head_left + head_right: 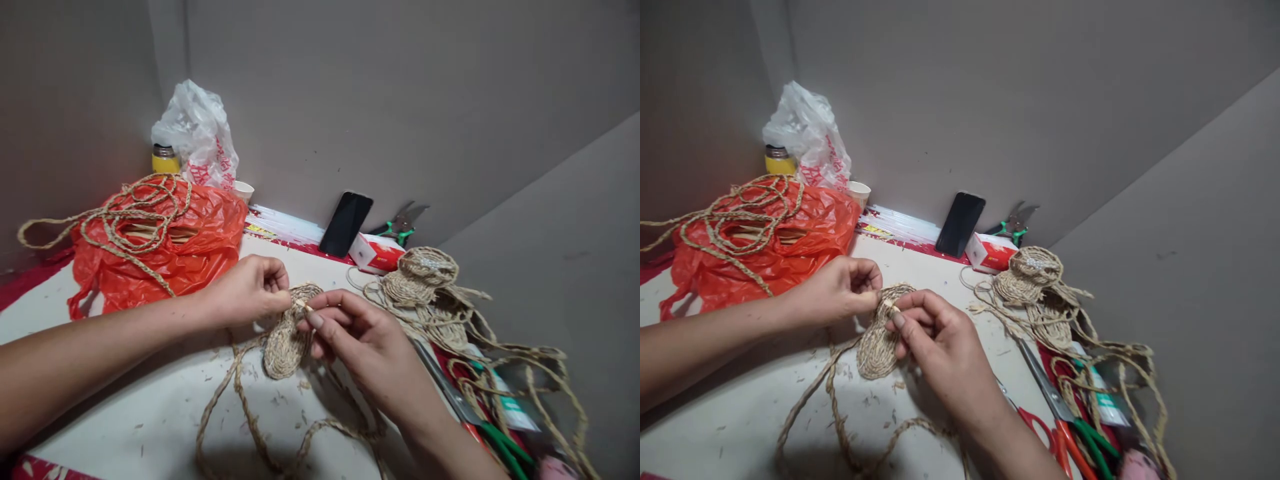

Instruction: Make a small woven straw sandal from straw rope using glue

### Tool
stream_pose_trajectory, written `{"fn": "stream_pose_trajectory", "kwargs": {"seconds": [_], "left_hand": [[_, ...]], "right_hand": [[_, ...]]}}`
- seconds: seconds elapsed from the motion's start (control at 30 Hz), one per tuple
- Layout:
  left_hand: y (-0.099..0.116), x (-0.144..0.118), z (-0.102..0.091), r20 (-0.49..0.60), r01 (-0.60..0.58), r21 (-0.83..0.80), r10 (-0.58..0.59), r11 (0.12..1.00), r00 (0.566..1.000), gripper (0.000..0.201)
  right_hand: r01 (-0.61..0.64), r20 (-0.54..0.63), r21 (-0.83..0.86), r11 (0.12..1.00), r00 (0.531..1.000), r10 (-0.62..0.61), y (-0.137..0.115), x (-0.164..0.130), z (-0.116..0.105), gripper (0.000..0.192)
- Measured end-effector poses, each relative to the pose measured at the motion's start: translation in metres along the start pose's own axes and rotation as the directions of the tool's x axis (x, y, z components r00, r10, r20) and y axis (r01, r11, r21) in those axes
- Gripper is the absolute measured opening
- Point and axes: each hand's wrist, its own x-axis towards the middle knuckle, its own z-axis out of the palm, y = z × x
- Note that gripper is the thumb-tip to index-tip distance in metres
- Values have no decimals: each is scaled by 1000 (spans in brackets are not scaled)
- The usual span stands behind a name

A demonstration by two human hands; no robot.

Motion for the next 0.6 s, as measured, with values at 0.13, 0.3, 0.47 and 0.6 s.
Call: {"fn": "stream_pose_trajectory", "kwargs": {"seconds": [0.13, 0.3, 0.47, 0.6], "left_hand": [[2, -2, 2, -7, -31, 80, 31, 996, 999, 1], [2, -5, 5, -12, -68, 196, 72, 978, 997, 3], [2, -5, 6, -28, -80, 265, 91, 961, 995, 1], [0, -6, 8, -42, -107, 315, 126, 943, 991, 2]], "right_hand": [[57, -55, -53, 997, 997, -60, 3, 0, 4, 16], [227, -127, -298, 927, 953, -274, 10, 1, 9, 5], [342, -109, -487, 804, 889, -444, 14, 1, 8, 6], [405, -71, -571, 714, 842, -534, 17, 1, 7, 11]]}}
